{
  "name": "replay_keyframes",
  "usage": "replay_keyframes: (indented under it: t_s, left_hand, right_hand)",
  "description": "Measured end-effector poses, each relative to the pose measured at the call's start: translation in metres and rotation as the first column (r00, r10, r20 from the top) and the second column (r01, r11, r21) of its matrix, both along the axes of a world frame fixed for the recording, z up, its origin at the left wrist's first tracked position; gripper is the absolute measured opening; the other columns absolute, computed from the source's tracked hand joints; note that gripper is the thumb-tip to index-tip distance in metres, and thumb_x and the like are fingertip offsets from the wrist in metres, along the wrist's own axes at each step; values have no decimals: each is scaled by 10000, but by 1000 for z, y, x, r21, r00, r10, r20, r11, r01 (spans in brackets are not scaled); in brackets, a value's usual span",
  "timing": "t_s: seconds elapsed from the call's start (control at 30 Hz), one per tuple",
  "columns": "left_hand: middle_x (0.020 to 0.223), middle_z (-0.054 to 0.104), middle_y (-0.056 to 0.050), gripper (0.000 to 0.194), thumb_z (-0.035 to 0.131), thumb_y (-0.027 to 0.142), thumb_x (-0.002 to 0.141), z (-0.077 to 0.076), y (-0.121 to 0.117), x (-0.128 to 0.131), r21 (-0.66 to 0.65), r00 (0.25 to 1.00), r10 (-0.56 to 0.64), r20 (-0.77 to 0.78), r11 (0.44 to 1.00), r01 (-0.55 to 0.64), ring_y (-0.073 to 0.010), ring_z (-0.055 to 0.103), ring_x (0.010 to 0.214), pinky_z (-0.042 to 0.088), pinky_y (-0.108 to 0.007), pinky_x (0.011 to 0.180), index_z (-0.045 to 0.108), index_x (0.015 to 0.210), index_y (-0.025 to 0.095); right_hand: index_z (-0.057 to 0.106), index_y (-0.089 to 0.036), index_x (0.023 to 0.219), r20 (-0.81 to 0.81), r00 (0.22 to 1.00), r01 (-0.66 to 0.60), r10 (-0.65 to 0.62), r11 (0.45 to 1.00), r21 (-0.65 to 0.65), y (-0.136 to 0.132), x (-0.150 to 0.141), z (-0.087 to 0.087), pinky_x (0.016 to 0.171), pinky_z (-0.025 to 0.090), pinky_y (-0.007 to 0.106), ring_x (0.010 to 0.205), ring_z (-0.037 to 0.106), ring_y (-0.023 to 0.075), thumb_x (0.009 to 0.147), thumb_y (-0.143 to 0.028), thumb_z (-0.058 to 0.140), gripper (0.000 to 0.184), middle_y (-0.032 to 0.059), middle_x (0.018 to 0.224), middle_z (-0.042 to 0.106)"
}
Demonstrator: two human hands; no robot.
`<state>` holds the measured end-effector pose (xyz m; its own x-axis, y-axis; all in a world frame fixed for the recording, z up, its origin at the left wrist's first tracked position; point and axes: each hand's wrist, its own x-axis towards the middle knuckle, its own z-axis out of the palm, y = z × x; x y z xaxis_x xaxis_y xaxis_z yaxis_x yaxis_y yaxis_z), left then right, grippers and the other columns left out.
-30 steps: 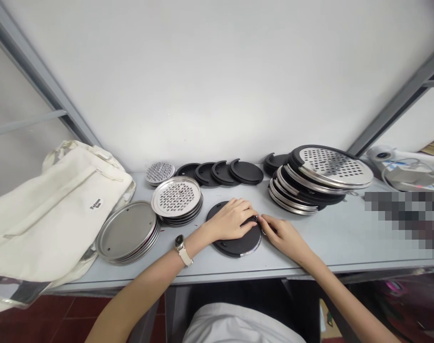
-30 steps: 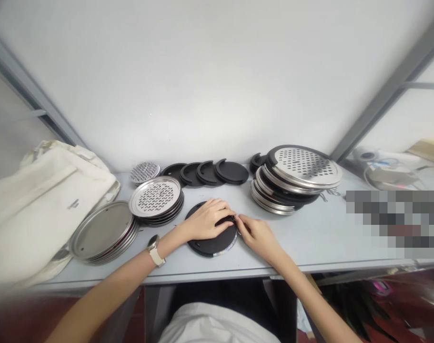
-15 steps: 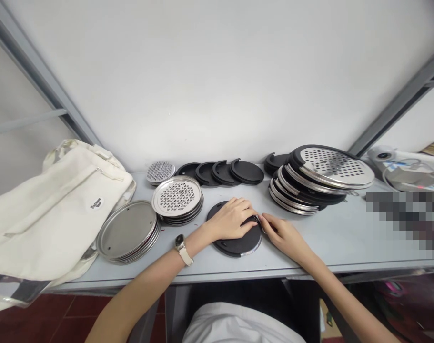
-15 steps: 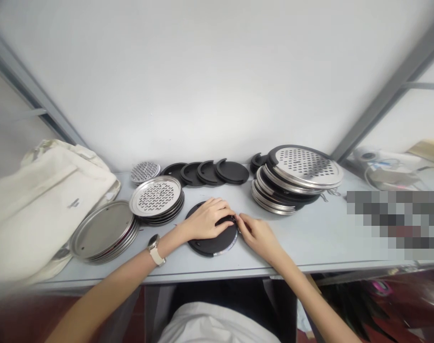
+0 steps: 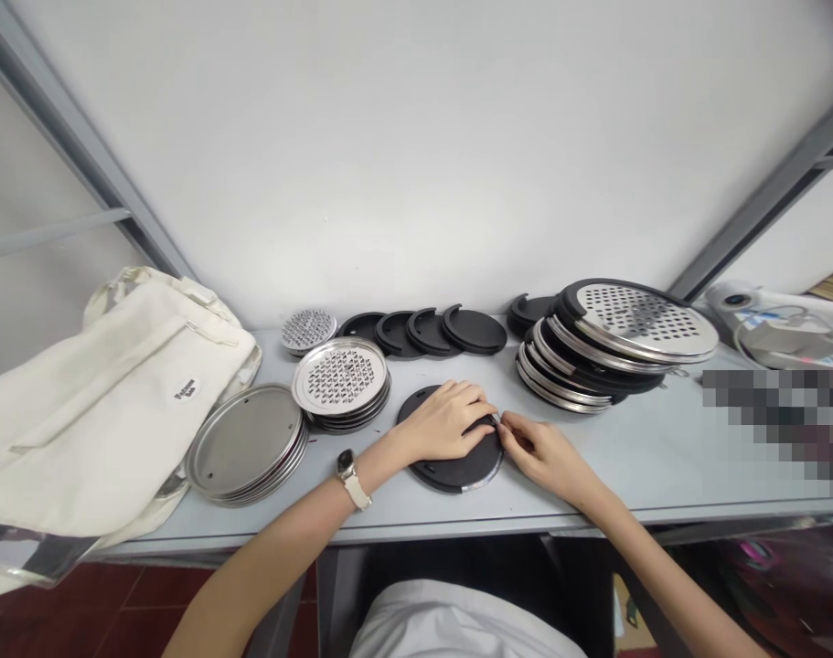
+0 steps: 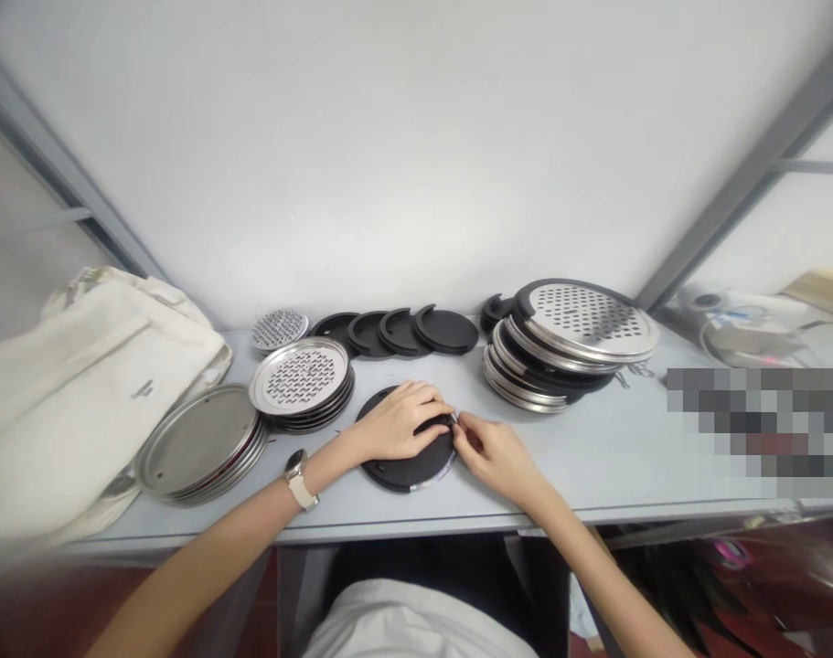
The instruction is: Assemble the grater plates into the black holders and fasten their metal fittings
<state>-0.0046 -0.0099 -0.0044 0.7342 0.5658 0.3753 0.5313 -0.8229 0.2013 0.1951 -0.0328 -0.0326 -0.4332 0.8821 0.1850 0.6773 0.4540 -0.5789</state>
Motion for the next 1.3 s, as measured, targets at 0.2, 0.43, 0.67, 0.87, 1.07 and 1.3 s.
replay_keyframes:
  t_s: [0.2, 0.43, 0.67, 0.87, 1.07, 1.3]
  left_hand:
    - [999, 563, -70, 234, 479, 272, 913, 0, 0, 1, 7, 1000, 6, -10, 1000, -6, -204, 516, 990, 397, -333, 884, 572, 1096, 160]
    - [1139, 575, -90, 384, 461, 225, 916, 3, -3, 1, 2, 1000, -26, 1, 1000, 26, -204, 525, 1053, 387, -343, 914, 401, 1286, 142]
    - [1138, 606, -85, 414, 462, 217, 917, 3, -2, 0, -55, 999, -37, 28, 998, 39, -203, 557, 1048, 389, -359, 921, 356, 1316, 174]
    - [1146, 605, -90, 384, 461, 203, 915, 3, -1, 0, -61, 998, -57, 35, 996, 59, -197, 550, 1069, 394, -348, 921, 396, 1292, 166]
    - [1122, 608, -77, 273, 467, 201, 915, 1, -1, 0, -38, 998, -66, 21, 997, 66, -190, 541, 1061, 387, -337, 921, 512, 1183, 171]
    - [1084, 611, -71, 218, 464, 206, 920, 0, 1, 0, -29, 997, -73, 16, 997, 73, -189, 537, 1048, 385, -339, 910, 561, 1112, 173]
  right_hand:
    - [397, -214, 640, 0, 1000, 11, -11, 1000, 3, 0, -2, 0, 497, 276, 242, 471, 404, 114, 921, -357, 357, 318, -41, 518, 439]
    - [408, -210, 649, 10, 1000, 3, -3, 1000, -2, 0, -2, 2, 520, 292, 254, 494, 456, 128, 939, -359, 321, 337, -19, 547, 495]
    - [439, -207, 659, -10, 1000, 10, -10, 1000, -18, 0, -1, 2, 510, 296, 254, 497, 474, 130, 932, -364, 329, 334, -5, 570, 544]
    - [412, -207, 642, -29, 1000, 2, -3, 1000, -23, 0, -1, 2, 503, 290, 250, 487, 437, 119, 932, -369, 329, 343, -26, 537, 480]
    - [430, -198, 654, -94, 996, -12, 6, 998, -67, 0, -1, 4, 503, 296, 243, 513, 397, 114, 938, -385, 329, 355, -32, 545, 441]
    - [394, -199, 629, -128, 992, 6, -14, 998, -57, 1, -1, 4, 489, 297, 237, 518, 359, 106, 934, -387, 341, 362, -38, 533, 391]
